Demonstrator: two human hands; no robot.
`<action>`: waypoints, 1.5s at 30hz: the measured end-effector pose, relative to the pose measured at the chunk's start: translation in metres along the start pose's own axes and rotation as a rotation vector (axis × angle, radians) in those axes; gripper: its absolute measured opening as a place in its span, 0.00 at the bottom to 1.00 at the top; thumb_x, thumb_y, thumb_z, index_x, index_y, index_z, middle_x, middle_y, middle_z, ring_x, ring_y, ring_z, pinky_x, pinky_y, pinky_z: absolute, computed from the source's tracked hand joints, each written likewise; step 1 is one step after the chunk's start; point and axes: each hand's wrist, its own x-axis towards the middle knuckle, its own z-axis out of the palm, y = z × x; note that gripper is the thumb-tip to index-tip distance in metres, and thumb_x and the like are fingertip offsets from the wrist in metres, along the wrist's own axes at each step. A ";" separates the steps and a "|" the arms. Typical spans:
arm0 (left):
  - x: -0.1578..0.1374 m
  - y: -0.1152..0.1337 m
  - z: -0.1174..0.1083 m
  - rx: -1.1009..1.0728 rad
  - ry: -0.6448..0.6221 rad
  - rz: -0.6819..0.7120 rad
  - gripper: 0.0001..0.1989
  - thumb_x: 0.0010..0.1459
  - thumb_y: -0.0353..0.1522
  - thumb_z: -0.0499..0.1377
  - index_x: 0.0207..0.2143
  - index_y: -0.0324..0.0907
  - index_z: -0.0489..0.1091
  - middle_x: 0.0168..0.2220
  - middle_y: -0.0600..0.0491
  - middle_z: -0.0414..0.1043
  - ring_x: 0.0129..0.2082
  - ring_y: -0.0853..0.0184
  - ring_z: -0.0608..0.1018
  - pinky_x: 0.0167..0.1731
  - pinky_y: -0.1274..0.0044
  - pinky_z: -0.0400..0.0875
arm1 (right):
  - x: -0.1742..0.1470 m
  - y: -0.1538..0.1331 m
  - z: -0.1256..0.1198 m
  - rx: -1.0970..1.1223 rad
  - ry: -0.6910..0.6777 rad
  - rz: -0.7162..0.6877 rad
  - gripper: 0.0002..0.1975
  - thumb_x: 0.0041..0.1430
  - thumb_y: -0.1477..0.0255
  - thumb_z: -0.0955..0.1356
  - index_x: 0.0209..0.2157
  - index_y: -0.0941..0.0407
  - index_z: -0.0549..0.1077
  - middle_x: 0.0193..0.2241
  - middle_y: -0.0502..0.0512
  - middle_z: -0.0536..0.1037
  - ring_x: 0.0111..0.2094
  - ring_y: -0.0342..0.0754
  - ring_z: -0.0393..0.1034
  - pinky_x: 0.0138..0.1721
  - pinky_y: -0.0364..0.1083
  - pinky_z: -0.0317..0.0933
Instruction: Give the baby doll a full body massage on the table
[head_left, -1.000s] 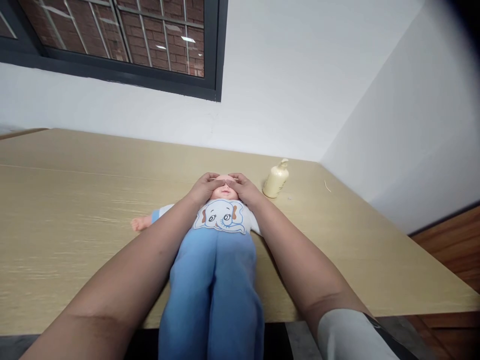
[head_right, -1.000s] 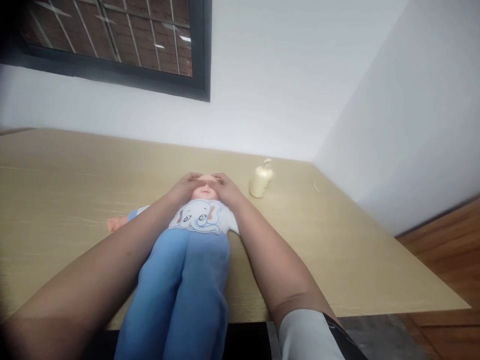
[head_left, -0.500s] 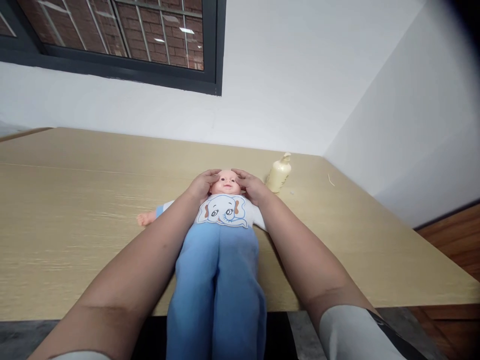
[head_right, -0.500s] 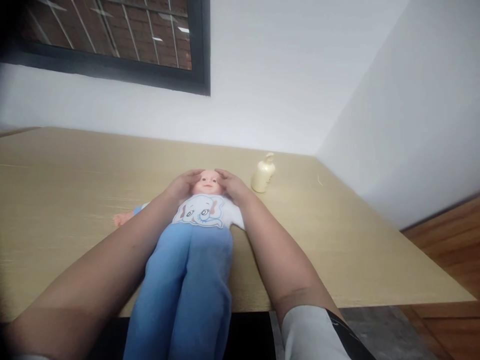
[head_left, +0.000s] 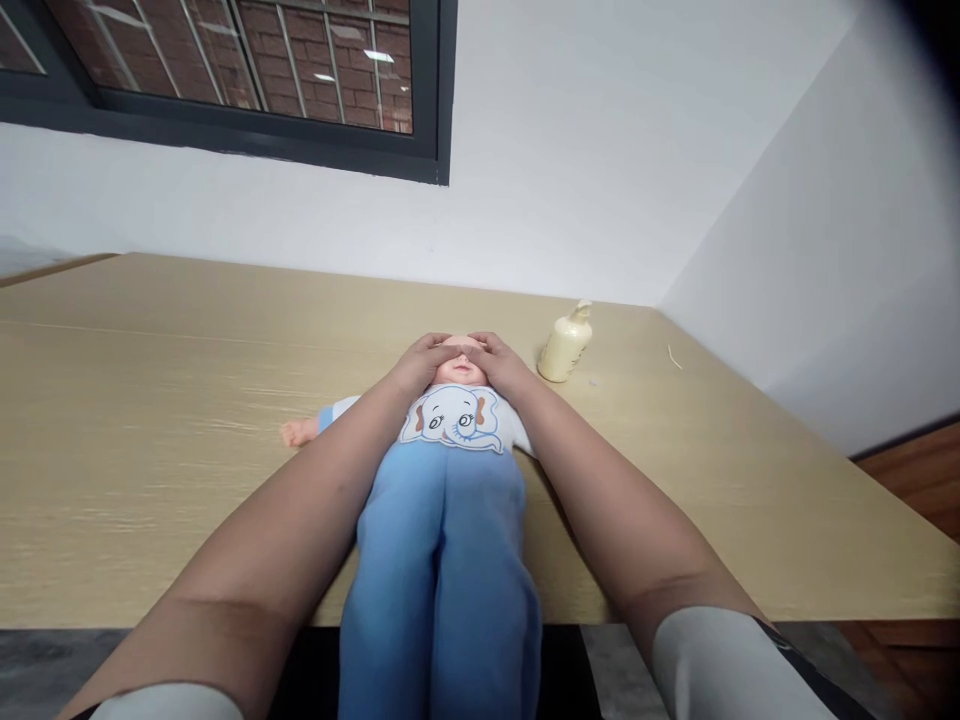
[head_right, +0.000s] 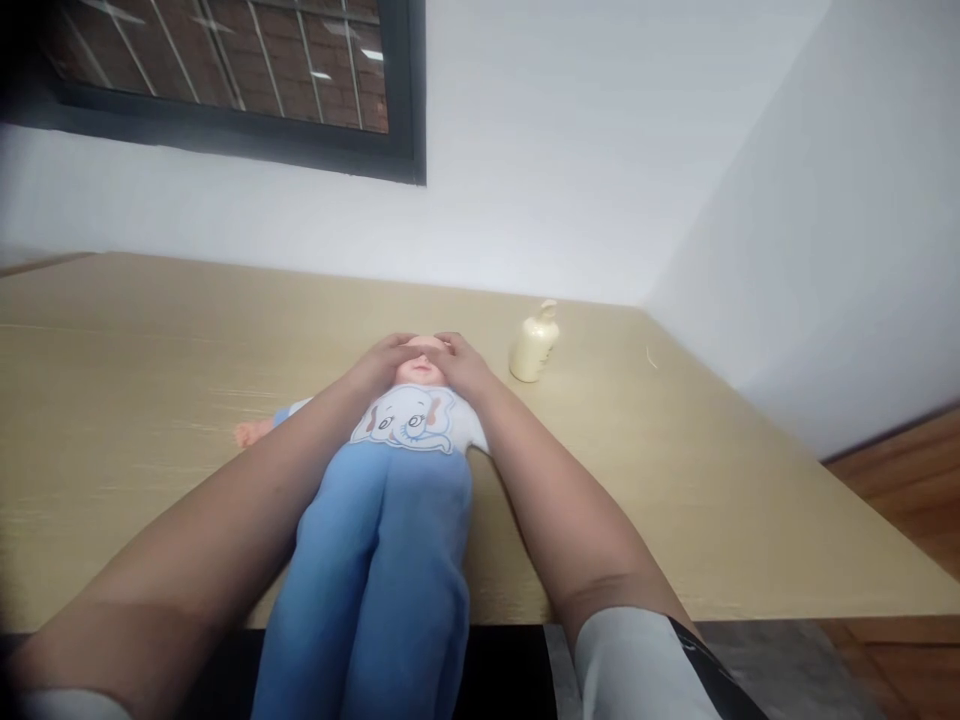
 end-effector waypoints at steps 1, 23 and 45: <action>0.001 0.000 0.000 0.014 0.008 -0.001 0.19 0.43 0.33 0.70 0.38 0.39 0.72 0.32 0.49 0.77 0.32 0.59 0.79 0.36 0.69 0.72 | 0.002 0.001 0.001 -0.074 0.037 -0.012 0.22 0.54 0.56 0.71 0.49 0.48 0.71 0.45 0.52 0.76 0.48 0.53 0.70 0.54 0.54 0.62; 0.001 -0.004 -0.010 -0.214 -0.038 -0.057 0.23 0.44 0.28 0.67 0.46 0.39 0.72 0.44 0.44 0.77 0.40 0.56 0.80 0.43 0.65 0.75 | -0.010 -0.008 -0.010 0.349 -0.136 0.170 0.27 0.53 0.71 0.71 0.56 0.49 0.69 0.56 0.55 0.73 0.47 0.51 0.73 0.47 0.51 0.70; 0.003 -0.002 0.000 -0.118 -0.049 -0.036 0.21 0.45 0.32 0.69 0.43 0.38 0.73 0.36 0.47 0.79 0.33 0.61 0.80 0.36 0.70 0.75 | 0.003 -0.001 0.001 0.178 -0.008 0.061 0.17 0.56 0.64 0.70 0.48 0.51 0.72 0.44 0.55 0.78 0.42 0.51 0.74 0.48 0.53 0.68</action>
